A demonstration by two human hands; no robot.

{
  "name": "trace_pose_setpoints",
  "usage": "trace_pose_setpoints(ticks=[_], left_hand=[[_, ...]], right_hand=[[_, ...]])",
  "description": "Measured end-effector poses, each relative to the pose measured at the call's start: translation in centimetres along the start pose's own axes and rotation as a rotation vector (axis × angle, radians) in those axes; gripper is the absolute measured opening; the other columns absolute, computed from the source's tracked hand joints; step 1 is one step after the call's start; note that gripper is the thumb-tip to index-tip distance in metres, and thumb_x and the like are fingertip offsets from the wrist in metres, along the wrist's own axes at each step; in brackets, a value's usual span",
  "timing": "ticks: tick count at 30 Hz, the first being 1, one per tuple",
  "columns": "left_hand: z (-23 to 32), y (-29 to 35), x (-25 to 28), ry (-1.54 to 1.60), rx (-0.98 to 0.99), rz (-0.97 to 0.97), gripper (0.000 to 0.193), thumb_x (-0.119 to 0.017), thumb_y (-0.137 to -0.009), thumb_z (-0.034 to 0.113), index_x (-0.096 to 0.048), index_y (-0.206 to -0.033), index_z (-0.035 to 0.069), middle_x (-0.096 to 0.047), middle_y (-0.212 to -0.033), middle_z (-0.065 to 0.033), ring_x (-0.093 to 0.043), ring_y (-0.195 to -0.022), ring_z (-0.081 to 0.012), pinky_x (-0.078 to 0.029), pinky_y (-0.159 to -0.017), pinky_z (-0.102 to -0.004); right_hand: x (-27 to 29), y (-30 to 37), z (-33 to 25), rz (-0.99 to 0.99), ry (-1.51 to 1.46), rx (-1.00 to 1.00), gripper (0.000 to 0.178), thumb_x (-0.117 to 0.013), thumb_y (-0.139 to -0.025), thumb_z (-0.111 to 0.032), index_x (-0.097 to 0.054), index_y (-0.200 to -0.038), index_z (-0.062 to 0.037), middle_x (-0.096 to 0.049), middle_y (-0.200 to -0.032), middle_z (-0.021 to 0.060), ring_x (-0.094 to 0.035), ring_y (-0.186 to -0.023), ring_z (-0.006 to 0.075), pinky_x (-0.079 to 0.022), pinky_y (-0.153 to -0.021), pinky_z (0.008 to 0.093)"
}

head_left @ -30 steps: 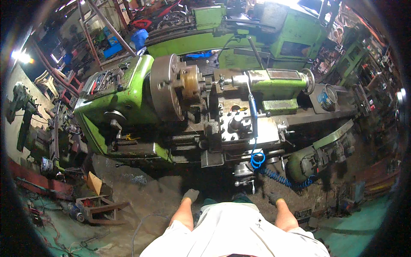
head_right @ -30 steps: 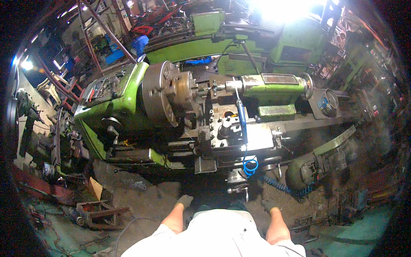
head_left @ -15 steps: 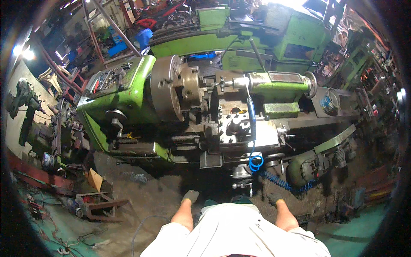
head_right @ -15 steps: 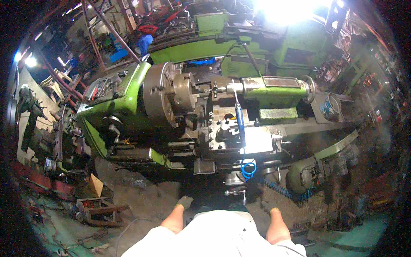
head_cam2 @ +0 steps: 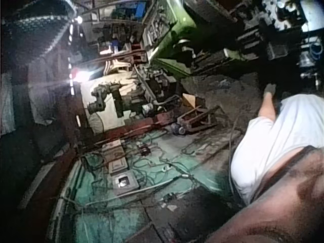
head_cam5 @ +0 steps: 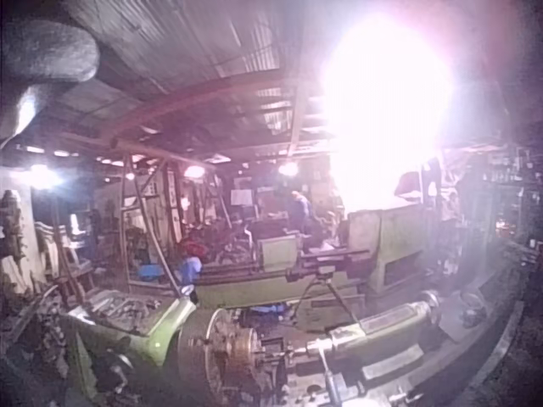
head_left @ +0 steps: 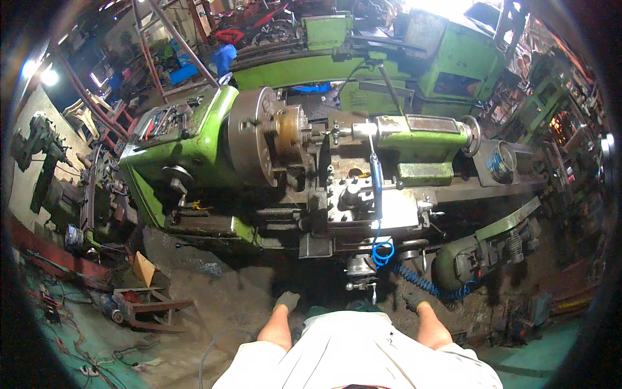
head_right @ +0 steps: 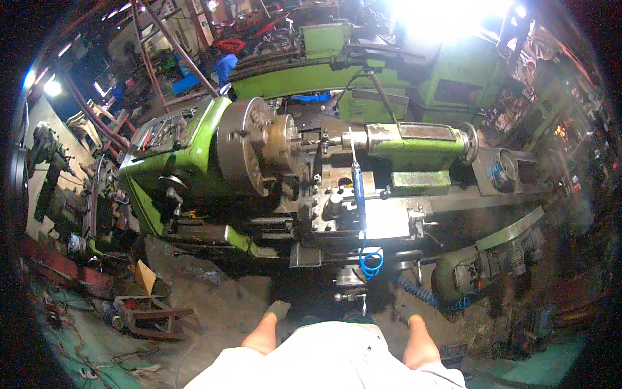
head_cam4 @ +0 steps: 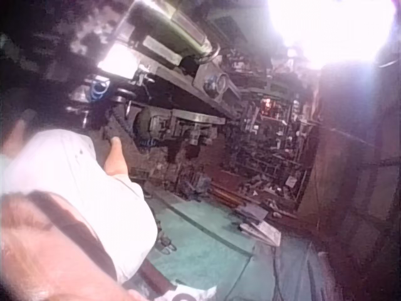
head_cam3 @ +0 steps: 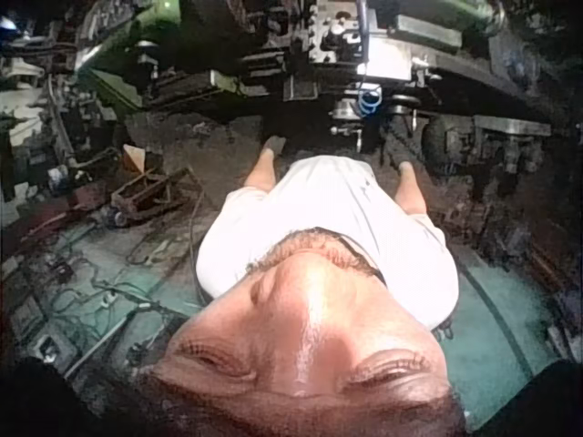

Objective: The person operates a green metal lathe in a workshop, using a wrench to tighten the chuck and adjusting the tool post and tailstock. They manipulate the machine's controls to position the cutting tool against a rotating metal workpiece, performing machining operations while frequently adjusting the setup.

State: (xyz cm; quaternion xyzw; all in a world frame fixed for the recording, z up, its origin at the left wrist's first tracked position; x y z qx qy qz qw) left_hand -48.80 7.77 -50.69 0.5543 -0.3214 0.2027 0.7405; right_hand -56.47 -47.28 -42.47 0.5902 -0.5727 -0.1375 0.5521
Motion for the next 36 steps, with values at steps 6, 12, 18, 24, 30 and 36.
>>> trace_pose_setpoints(ticks=[6, 12, 18, 24, 30, 36], left_hand=[[4.0, 3.2, 5.8, 0.539, 0.346, 0.061, 0.031, -0.051, -0.097, 0.021, -0.069, -0.118, 0.008, -0.064, -0.130, -0.0227, -0.061, -0.125, -0.0394, -0.051, -0.100, -0.0487], [1.1, 0.2, 0.9, 0.348, 0.189, 0.069, 0.042, -0.049, -0.098, 0.037, -0.069, -0.120, 0.008, -0.062, -0.134, -0.0238, -0.060, -0.124, -0.0432, -0.048, -0.101, -0.0521], [5.1, 1.5, 3.8, 0.573, 0.289, 0.029, 0.048, -0.045, -0.098, 0.041, -0.069, -0.122, 0.006, -0.064, -0.132, -0.0229, -0.059, -0.123, -0.0435, -0.047, -0.105, -0.0496], [3.2, 0.1, -0.9, 0.281, 0.143, 0.197, 0.032, -0.049, -0.098, 0.023, -0.070, -0.117, 0.008, -0.069, -0.118, -0.0237, -0.065, -0.115, -0.0423, -0.053, -0.094, -0.0511], [1.2, 0.8, 2.9, 0.057, 0.053, 0.063, 0.028, -0.047, -0.099, 0.015, -0.071, -0.112, 0.010, -0.071, -0.115, -0.0219, -0.067, -0.108, -0.0431, -0.055, -0.090, -0.0518], [-10.4, -5.9, 1.8, 1.539, 0.483, 0.430, 0.054, -0.046, -0.096, 0.052, -0.056, -0.133, 0.014, -0.067, -0.125, -0.0212, -0.063, -0.112, -0.0434, -0.051, -0.093, -0.0549]], right_hand=[[2.0, 1.6, -0.7, 0.042, 0.144, 0.026, 0.043, -0.061, -0.093, -0.037, -0.069, -0.113, -0.0002, -0.074, -0.105, 0.0175, -0.071, -0.071, 0.0273, -0.056, -0.070, 0.0406], [2.3, -2.2, 1.6, -0.039, 0.254, 0.249, 0.038, -0.061, -0.094, -0.036, -0.069, -0.115, -0.0058, -0.072, -0.091, 0.0143, -0.072, -0.076, 0.0290, -0.057, -0.070, 0.0435], [3.6, -3.8, 2.2, -0.224, 0.055, -0.146, 0.043, -0.067, -0.094, -0.033, -0.062, -0.129, -0.0079, -0.064, -0.120, 0.0137, -0.072, -0.089, 0.0313, -0.058, -0.065, 0.0517], [5.4, 3.2, -4.0, -0.167, -0.217, -0.124, 0.067, -0.071, -0.091, -0.043, -0.050, -0.146, -0.0105, -0.051, -0.146, 0.0135, -0.071, -0.091, 0.0346, -0.060, -0.065, 0.0465], [4.3, -3.6, -0.2, -0.135, 0.227, 0.060, 0.060, -0.071, -0.090, -0.041, -0.057, -0.139, -0.0086, -0.069, -0.118, 0.0134, -0.071, -0.080, 0.0273, -0.058, -0.060, 0.0408], [1.0, -8.4, 6.0, 0.150, 0.165, 0.146, 0.047, -0.069, -0.090, -0.041, -0.070, -0.122, -0.0072, -0.073, -0.098, 0.0122, -0.069, -0.069, 0.0229, -0.056, -0.062, 0.0397]])
Point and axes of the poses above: each hand's wrist, its own y-axis away from the middle knuckle, its own x-axis out of the back of the hand, z = x × y, the point moved 1 cm from there along -y, towards the middle knuckle
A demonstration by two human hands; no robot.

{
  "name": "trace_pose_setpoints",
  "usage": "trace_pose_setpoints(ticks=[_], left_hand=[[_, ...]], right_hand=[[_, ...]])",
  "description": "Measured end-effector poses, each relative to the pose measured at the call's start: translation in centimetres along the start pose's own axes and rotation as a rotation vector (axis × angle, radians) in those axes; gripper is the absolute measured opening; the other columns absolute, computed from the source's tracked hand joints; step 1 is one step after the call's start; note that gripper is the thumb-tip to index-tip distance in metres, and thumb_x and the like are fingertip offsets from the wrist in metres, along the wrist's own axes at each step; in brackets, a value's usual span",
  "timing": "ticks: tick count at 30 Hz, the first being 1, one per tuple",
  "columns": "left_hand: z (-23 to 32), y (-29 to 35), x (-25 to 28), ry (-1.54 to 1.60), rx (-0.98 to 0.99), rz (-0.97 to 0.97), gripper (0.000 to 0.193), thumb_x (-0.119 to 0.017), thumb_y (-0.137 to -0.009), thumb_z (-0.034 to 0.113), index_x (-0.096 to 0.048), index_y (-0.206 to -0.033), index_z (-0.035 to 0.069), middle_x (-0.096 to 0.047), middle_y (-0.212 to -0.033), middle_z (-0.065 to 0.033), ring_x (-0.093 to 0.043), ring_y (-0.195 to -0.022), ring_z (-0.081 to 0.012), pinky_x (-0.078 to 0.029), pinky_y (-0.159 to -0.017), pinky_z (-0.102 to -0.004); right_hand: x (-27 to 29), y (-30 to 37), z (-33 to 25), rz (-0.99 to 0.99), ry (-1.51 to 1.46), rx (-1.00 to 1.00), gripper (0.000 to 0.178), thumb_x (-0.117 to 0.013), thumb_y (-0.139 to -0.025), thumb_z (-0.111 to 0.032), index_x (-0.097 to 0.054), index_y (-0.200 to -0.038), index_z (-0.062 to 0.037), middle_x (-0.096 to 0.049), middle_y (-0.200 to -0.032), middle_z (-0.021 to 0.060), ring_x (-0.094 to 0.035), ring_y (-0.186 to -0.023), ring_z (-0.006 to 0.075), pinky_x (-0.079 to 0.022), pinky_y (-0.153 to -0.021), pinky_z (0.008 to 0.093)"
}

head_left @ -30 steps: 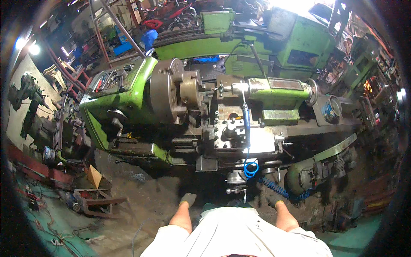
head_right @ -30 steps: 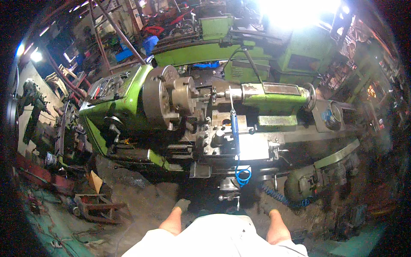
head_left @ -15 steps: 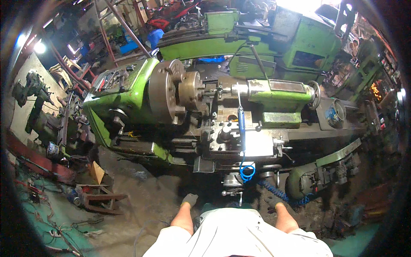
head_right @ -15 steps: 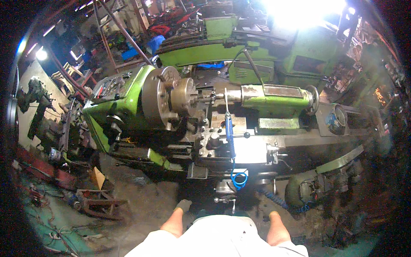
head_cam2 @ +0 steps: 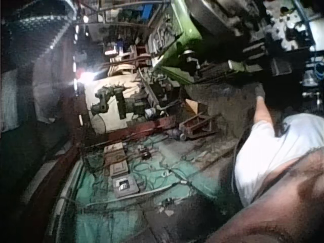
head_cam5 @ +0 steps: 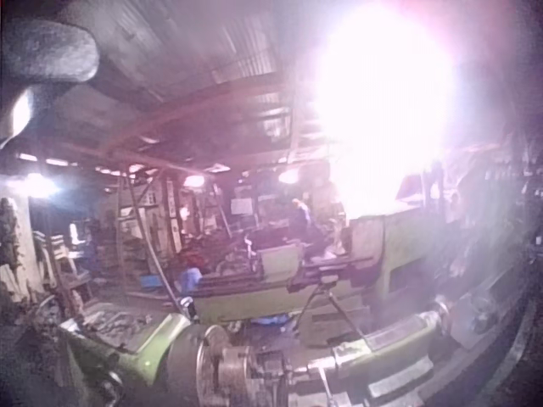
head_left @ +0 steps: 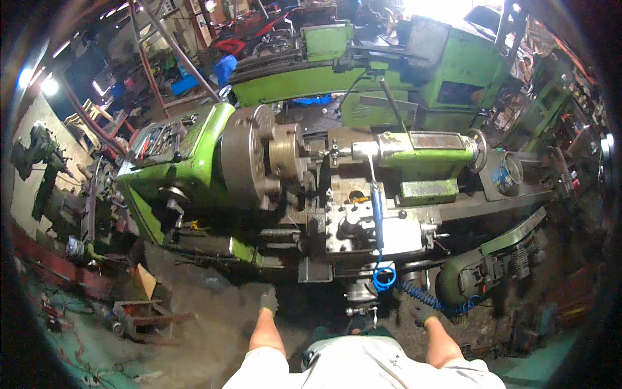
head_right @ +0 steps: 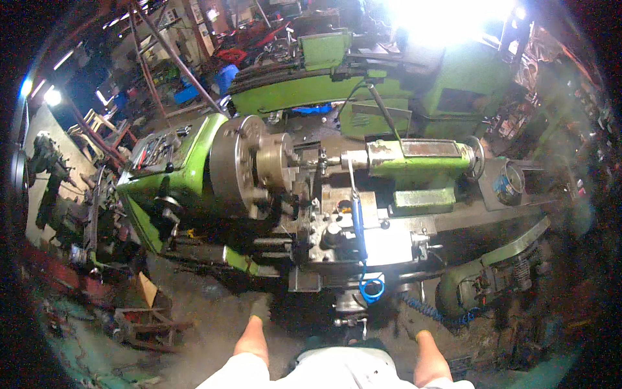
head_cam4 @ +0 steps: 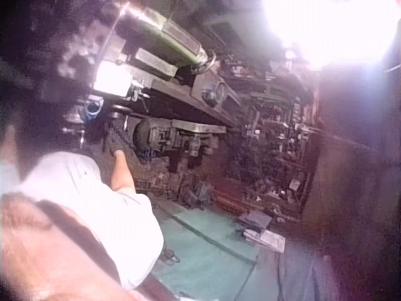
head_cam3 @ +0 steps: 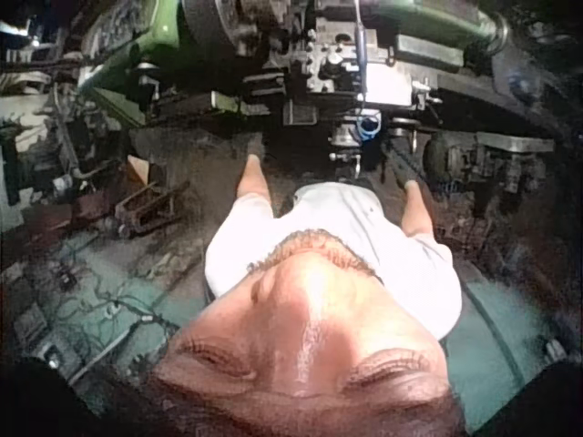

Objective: The person operates a green metal lathe in a workshop, using a wrench to tighten the chuck and adjusting the tool post and tailstock. They manipulate the machine's controls to position the cutting tool against a rotating metal workpiece, performing machining operations while frequently adjusting the setup.

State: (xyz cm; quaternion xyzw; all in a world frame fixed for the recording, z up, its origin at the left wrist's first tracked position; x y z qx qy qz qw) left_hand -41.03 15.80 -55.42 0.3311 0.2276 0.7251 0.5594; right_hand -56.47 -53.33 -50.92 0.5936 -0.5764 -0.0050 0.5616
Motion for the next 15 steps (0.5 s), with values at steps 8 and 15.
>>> trace_pose_setpoints(ticks=[8, 15], left_hand=[[7.9, -6.3, 1.2, 0.906, 0.175, 0.158, 0.041, -0.057, -0.093, 0.051, -0.059, -0.112, 0.015, -0.065, -0.106, -0.0103, -0.060, -0.093, -0.0299, -0.049, -0.086, -0.0544], [7.0, -12.6, 3.3, 0.677, -0.084, 0.035, 0.013, -0.063, -0.093, 0.027, -0.064, -0.100, 0.017, -0.067, -0.094, -0.0095, -0.064, -0.082, -0.0260, -0.052, -0.082, -0.0508]], right_hand=[[-0.2, 8.8, -8.5, -0.052, 0.200, -0.013, 0.048, -0.066, -0.089, -0.046, -0.074, -0.121, -0.0108, -0.076, -0.094, 0.0132, -0.071, -0.072, 0.0246, -0.057, -0.069, 0.0405], [-1.8, 10.5, -14.8, -0.123, 0.025, -0.068, 0.064, -0.065, -0.088, -0.051, -0.065, -0.135, -0.0080, -0.062, -0.140, 0.0194, -0.056, -0.132, 0.0370, -0.043, -0.110, 0.0440]])
Point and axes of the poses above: each hand's wrist, its own y-axis away from the middle knuckle, its own x-axis out of the back of the hand, z = x × y, the point moved 1 cm from there along -y, towards the middle knuckle
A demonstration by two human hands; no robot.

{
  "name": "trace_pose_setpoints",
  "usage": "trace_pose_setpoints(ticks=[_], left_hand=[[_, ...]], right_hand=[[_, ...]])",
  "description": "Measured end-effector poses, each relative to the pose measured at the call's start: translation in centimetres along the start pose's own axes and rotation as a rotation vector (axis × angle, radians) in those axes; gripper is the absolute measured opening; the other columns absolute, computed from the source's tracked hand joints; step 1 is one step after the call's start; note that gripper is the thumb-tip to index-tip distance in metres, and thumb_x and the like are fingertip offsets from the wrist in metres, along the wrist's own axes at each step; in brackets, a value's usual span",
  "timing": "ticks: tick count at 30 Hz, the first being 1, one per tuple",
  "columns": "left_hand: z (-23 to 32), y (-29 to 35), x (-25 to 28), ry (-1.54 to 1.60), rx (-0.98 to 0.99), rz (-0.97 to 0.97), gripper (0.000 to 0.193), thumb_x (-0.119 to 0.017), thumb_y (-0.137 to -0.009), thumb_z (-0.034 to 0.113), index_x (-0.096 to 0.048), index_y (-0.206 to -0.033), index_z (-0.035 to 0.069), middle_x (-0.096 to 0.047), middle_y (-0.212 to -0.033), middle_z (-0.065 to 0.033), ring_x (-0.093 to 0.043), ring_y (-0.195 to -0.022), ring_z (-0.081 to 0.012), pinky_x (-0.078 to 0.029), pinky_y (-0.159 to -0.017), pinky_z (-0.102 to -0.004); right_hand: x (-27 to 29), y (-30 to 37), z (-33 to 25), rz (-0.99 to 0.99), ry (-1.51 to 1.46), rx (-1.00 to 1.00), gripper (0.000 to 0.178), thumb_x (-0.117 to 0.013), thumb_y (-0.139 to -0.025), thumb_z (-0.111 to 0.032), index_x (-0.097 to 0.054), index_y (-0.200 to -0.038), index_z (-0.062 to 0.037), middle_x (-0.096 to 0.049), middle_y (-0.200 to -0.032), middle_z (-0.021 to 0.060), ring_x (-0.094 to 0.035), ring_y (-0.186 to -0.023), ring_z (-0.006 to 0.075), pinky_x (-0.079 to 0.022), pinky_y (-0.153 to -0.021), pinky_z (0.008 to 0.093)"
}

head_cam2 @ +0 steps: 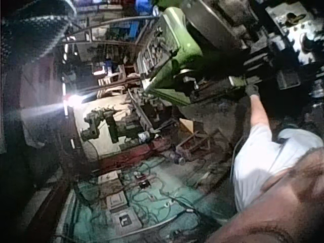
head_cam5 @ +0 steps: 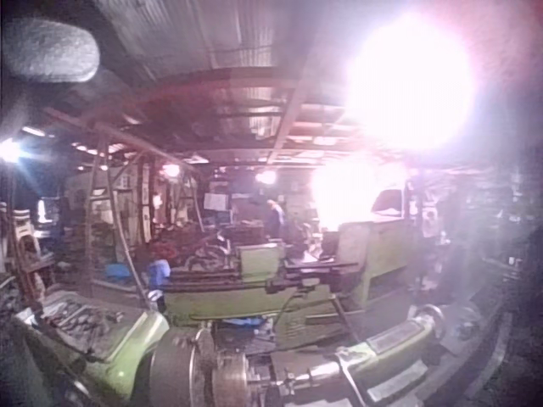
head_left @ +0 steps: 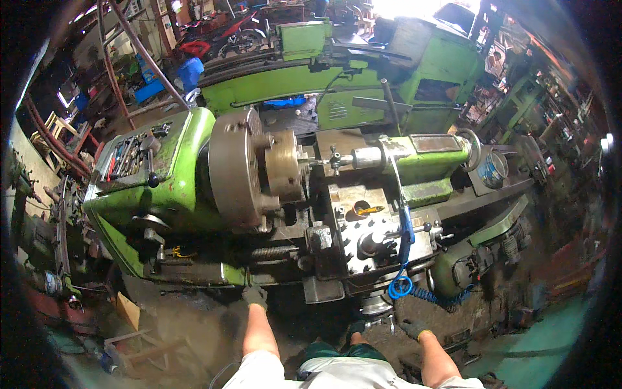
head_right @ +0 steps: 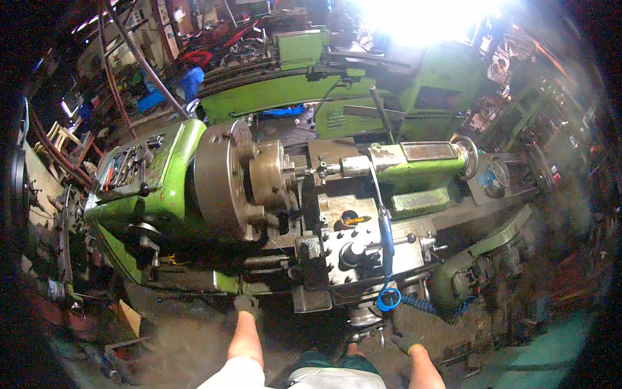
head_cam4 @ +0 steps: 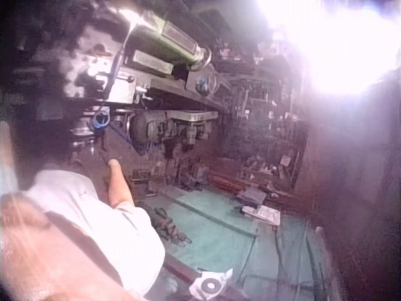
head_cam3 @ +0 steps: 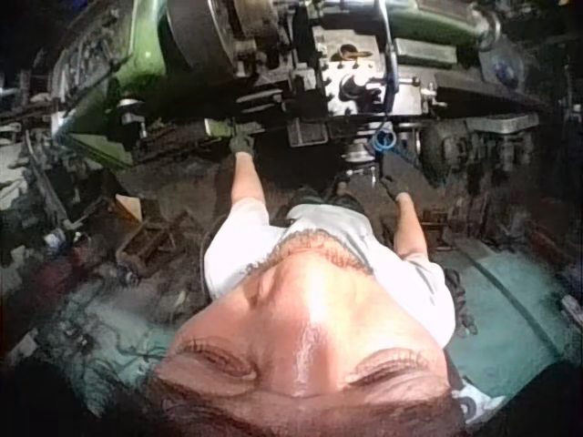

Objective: The person operates a green metal lathe in a workshop, using a wrench to tighten the chuck and adjusting the tool post and tailstock. They manipulate the machine's controls to position the cutting tool against a rotating metal workpiece, performing machining operations while frequently adjusting the setup.

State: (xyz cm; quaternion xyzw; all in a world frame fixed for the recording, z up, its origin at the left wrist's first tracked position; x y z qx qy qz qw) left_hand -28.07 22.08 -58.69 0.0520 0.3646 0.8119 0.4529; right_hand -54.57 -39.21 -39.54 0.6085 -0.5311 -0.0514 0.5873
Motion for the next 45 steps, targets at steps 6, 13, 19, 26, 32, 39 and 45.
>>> trace_pose_setpoints(ticks=[6, 13, 19, 26, 32, 39, 45], left_hand=[[2.8, 10.0, -9.6, -1.656, -0.049, 0.306, 0.044, -0.052, -0.102, 0.023, -0.056, -0.143, 0.008, -0.059, -0.142, -0.0186, -0.051, -0.133, -0.0397, -0.041, -0.110, -0.0423], [0.0, 15.0, -9.0, -1.981, -0.397, 0.230, 0.062, -0.056, -0.098, 0.032, -0.047, -0.149, -0.003, -0.039, -0.158, -0.0252, -0.043, -0.143, -0.0385, -0.032, -0.120, -0.0468], [-0.6, 10.8, -6.5, -1.883, 0.207, -0.066, 0.072, -0.057, -0.091, 0.048, -0.055, -0.142, -0.002, -0.046, -0.155, -0.0211, -0.047, -0.140, -0.0409, -0.043, -0.112, -0.0474], [6.1, 16.0, -17.3, -1.106, -0.471, -0.213, 0.042, -0.055, -0.097, 0.040, -0.073, -0.110, 0.004, -0.073, -0.101, -0.0177, -0.070, -0.098, -0.0305, -0.053, -0.088, -0.0437], [13.5, 25.1, -32.0, -0.002, -0.318, -0.599, 0.021, -0.054, -0.098, 0.017, -0.069, -0.093, 0.003, -0.068, -0.084, -0.0059, -0.067, -0.087, -0.0159, -0.054, -0.080, -0.0314], [18.6, 31.5, -40.5, -0.017, -0.184, -0.656, 0.014, -0.055, -0.095, 0.008, -0.061, -0.083, 0.005, -0.057, -0.071, -0.0002, -0.057, -0.071, -0.0113, -0.046, -0.058, -0.0261], [22.1, 33.7, -45.9, -1.043, -0.933, -0.579, 0.035, -0.071, -0.090, 0.037, -0.071, -0.107, 0.006, -0.069, -0.113, -0.0148, -0.065, -0.110, -0.0303, -0.051, -0.095, -0.0412]], right_hand=[[5.6, 2.4, -3.8, 0.643, -0.231, -0.126, 0.049, -0.065, -0.094, -0.035, -0.064, -0.133, -0.0062, -0.067, -0.129, 0.0214, -0.063, -0.121, 0.0343, -0.047, -0.103, 0.0396], [17.9, 12.0, -24.5, 1.271, -0.468, 0.811, 0.085, -0.072, -0.091, -0.053, -0.045, -0.148, 0.0040, -0.051, -0.147, 0.0164, -0.047, -0.136, 0.0302, -0.037, -0.114, 0.0432], [21.8, 13.5, -35.9, 1.147, 0.377, 0.642, 0.077, -0.084, -0.072, -0.038, -0.059, -0.135, -0.0012, -0.057, -0.138, 0.0218, -0.051, -0.130, 0.0418, -0.036, -0.114, 0.0514], [23.2, 15.0, -33.6, 0.562, -0.762, 1.000, 0.067, -0.076, -0.085, -0.011, -0.046, -0.145, -0.0003, -0.067, -0.118, 0.0095, -0.064, -0.104, 0.0165, -0.055, -0.092, 0.0347], [22.1, 18.6, -29.8, -0.362, -0.358, 0.601, 0.063, -0.067, -0.098, -0.039, -0.046, -0.153, -0.0160, -0.071, -0.105, 0.0048, -0.064, -0.076, 0.0124, -0.056, -0.063, 0.0297], [34.7, 18.7, -31.8, -0.132, -0.038, 0.732, 0.058, -0.068, -0.098, -0.037, -0.053, -0.149, -0.0153, -0.071, -0.105, 0.0053, -0.064, -0.086, 0.0125, -0.056, -0.078, 0.0331], [42.0, 11.0, -41.1, 0.227, 0.510, 0.935, 0.056, -0.059, -0.097, -0.055, -0.059, -0.135, -0.0141, -0.071, -0.118, 0.0190, -0.067, -0.111, 0.0391, -0.052, -0.094, 0.0477]])
Point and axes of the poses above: each hand's wrist, its own y-axis away from the middle knuckle, its own x-axis out of the back of the hand, z = x × y, the point moved 1 cm from there along -y, towards the middle knuckle
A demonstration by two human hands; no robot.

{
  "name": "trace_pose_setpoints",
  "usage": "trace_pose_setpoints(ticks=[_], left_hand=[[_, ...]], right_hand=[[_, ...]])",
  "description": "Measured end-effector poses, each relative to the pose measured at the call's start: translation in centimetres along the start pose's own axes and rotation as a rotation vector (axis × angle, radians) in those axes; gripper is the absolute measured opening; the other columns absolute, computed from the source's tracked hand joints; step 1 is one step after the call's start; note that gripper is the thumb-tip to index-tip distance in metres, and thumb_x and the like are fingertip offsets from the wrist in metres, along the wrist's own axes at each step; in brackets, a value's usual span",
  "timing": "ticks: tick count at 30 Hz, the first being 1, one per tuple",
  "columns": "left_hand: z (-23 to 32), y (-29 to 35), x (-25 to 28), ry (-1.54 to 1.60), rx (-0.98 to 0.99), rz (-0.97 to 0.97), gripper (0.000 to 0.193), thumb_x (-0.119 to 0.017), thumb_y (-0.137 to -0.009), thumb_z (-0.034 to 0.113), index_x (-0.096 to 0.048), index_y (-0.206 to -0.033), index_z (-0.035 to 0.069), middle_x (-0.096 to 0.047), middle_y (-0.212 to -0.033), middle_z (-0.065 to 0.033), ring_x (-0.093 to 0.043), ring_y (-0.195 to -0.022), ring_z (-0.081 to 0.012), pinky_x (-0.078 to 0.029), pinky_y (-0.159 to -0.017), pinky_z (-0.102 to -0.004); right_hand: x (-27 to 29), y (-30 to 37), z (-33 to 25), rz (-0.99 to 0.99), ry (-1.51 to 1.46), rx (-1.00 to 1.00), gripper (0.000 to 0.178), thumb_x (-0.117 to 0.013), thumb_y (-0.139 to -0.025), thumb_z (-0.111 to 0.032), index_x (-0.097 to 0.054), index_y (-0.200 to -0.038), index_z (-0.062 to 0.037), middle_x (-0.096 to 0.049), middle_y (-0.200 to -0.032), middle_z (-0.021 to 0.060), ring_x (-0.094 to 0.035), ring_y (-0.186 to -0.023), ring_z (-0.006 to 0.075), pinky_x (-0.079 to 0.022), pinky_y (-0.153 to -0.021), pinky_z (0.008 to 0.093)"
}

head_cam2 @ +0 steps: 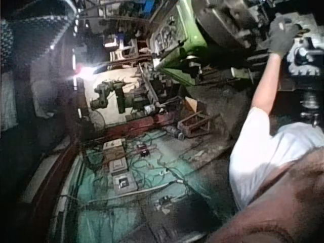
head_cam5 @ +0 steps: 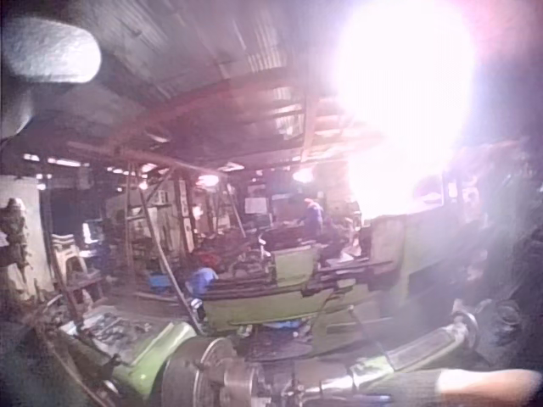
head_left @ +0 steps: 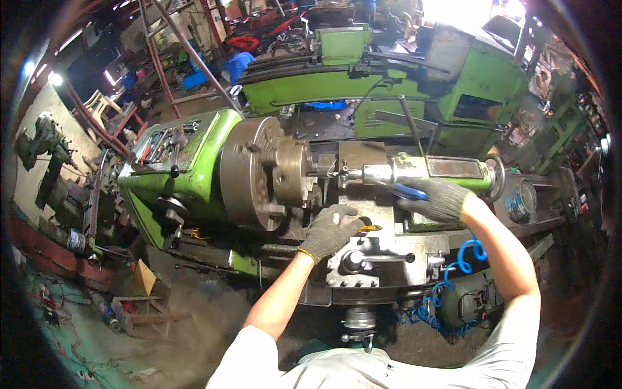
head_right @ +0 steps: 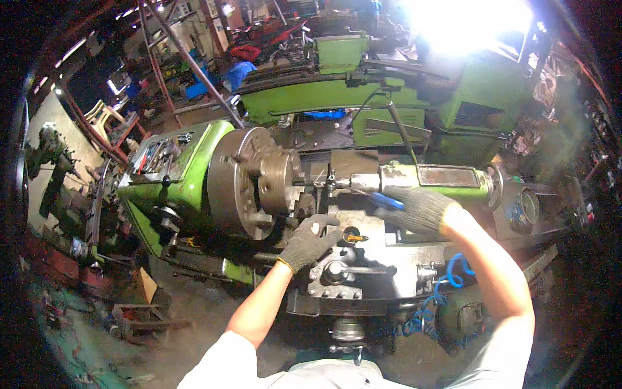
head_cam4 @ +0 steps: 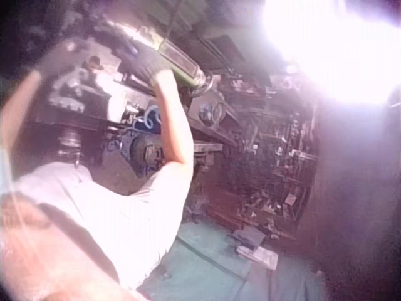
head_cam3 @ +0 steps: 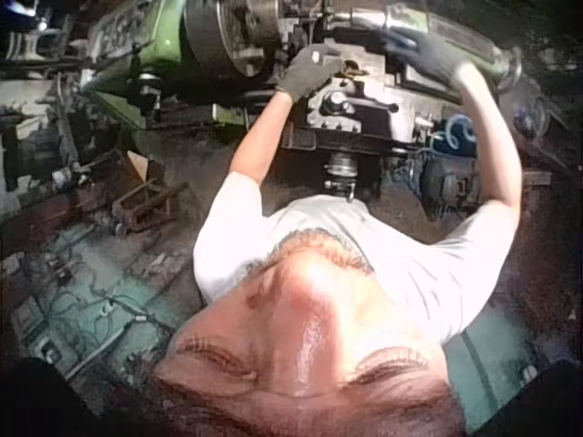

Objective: The person operates a green metal lathe in a workshop, using a wrench to tighten the chuck and adjusting the tool post and tailstock. They manipulate the machine's controls to position the cutting tool against a rotating metal workpiece, performing machining operations while frequently adjusting the setup.

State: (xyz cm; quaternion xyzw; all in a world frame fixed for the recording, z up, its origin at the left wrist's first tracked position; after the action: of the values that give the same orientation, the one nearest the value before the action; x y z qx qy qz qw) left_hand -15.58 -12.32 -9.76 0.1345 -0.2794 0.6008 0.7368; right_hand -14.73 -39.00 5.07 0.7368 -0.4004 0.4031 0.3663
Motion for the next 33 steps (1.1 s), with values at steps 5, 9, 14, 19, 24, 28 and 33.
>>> trace_pose_setpoints(ticks=[5, 9, 14, 19, 24, 28, 33], left_hand=[[1.2, 0.5, -1.6, -0.332, -0.082, -0.137, 0.040, -0.069, -0.091, 0.041, -0.069, -0.099, 0.002, -0.064, -0.116, -0.0223, -0.059, -0.113, -0.0403, -0.047, -0.096, -0.0493], [-1.8, 1.4, -3.3, -0.333, -0.216, 0.083, 0.033, -0.069, -0.092, 0.034, -0.065, -0.096, 0.001, -0.061, -0.102, -0.0209, -0.057, -0.105, -0.0412, -0.045, -0.091, -0.0517], [-2.1, 1.5, -3.5, -0.385, -0.255, 0.090, 0.027, -0.071, -0.087, 0.028, -0.063, -0.090, 0.002, -0.058, -0.095, -0.0197, -0.056, -0.097, -0.0393, -0.044, -0.084, -0.0510], [-2.0, 1.7, -3.6, -0.318, -0.288, 0.122, 0.025, -0.070, -0.085, 0.025, -0.063, -0.083, 0.001, -0.056, -0.094, -0.0197, -0.054, -0.098, -0.0391, -0.043, -0.083, -0.0515], [-3.2, 1.9, -3.9, -0.343, -0.265, 0.116, 0.025, -0.069, -0.085, 0.026, -0.063, -0.083, 0.001, -0.056, -0.095, -0.0211, -0.054, -0.099, -0.0403, -0.043, -0.085, -0.0520], [-3.0, 1.8, -3.6, -0.373, -0.247, 0.075, 0.027, -0.069, -0.086, 0.026, -0.063, -0.086, 0.001, -0.057, -0.098, -0.0225, -0.054, -0.102, -0.0410, -0.043, -0.087, -0.0522], [-1.6, 1.8, -3.0, -0.366, -0.235, 0.076, 0.042, -0.069, -0.089, 0.032, -0.065, -0.113, -0.002, -0.056, -0.122, -0.0260, -0.050, -0.119, -0.0439, -0.041, -0.099, -0.0541]], right_hand=[[-5.6, -10.6, 0.0, 0.010, 0.243, 0.119, 0.039, -0.056, -0.097, -0.042, -0.066, -0.117, -0.0092, -0.071, -0.114, 0.0212, -0.068, -0.108, 0.0395, -0.053, -0.093, 0.0514], [-7.0, -13.4, -1.6, 0.033, 0.269, 0.136, 0.031, -0.055, -0.093, -0.029, -0.069, -0.108, -0.0069, -0.073, -0.104, 0.0234, -0.071, -0.101, 0.0408, -0.054, -0.089, 0.0512], [-8.3, -13.5, -2.4, -0.008, 0.245, 0.150, 0.033, -0.056, -0.094, -0.032, -0.068, -0.109, -0.0043, -0.073, -0.106, 0.0239, -0.070, -0.101, 0.0407, -0.054, -0.088, 0.0515], [-8.7, -13.2, -2.5, 0.001, 0.311, 0.109, 0.039, -0.054, -0.096, -0.035, -0.063, -0.118, -0.0033, -0.073, -0.107, 0.0241, -0.071, -0.099, 0.0414, -0.054, -0.086, 0.0527], [-10.5, -13.9, -2.0, 0.084, 0.367, 0.143, 0.038, -0.058, -0.097, -0.038, -0.058, -0.119, -0.0077, -0.072, -0.097, 0.0243, -0.070, -0.092, 0.0448, -0.053, -0.079, 0.0553], [-10.5, -13.4, -2.2, 0.097, 0.360, 0.140, 0.039, -0.057, -0.096, -0.038, -0.059, -0.120, -0.0065, -0.071, -0.100, 0.0245, -0.070, -0.095, 0.0442, -0.053, -0.082, 0.0551], [-10.2, -12.7, -2.0, 0.093, 0.345, 0.124, 0.040, -0.057, -0.096, -0.040, -0.058, -0.123, -0.0096, -0.070, -0.106, 0.0242, -0.069, -0.099, 0.0435, -0.053, -0.084, 0.0542]])
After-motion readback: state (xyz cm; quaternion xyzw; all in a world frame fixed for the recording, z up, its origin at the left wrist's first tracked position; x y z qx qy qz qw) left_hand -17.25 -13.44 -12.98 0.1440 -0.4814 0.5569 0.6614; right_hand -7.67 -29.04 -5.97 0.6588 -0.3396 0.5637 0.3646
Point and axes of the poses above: each hand's wrist, its own y-axis away from the middle knuckle, its own x-axis out of the back of the hand, z = x × y, the point moved 1 cm from there along -y, towards the middle knuckle
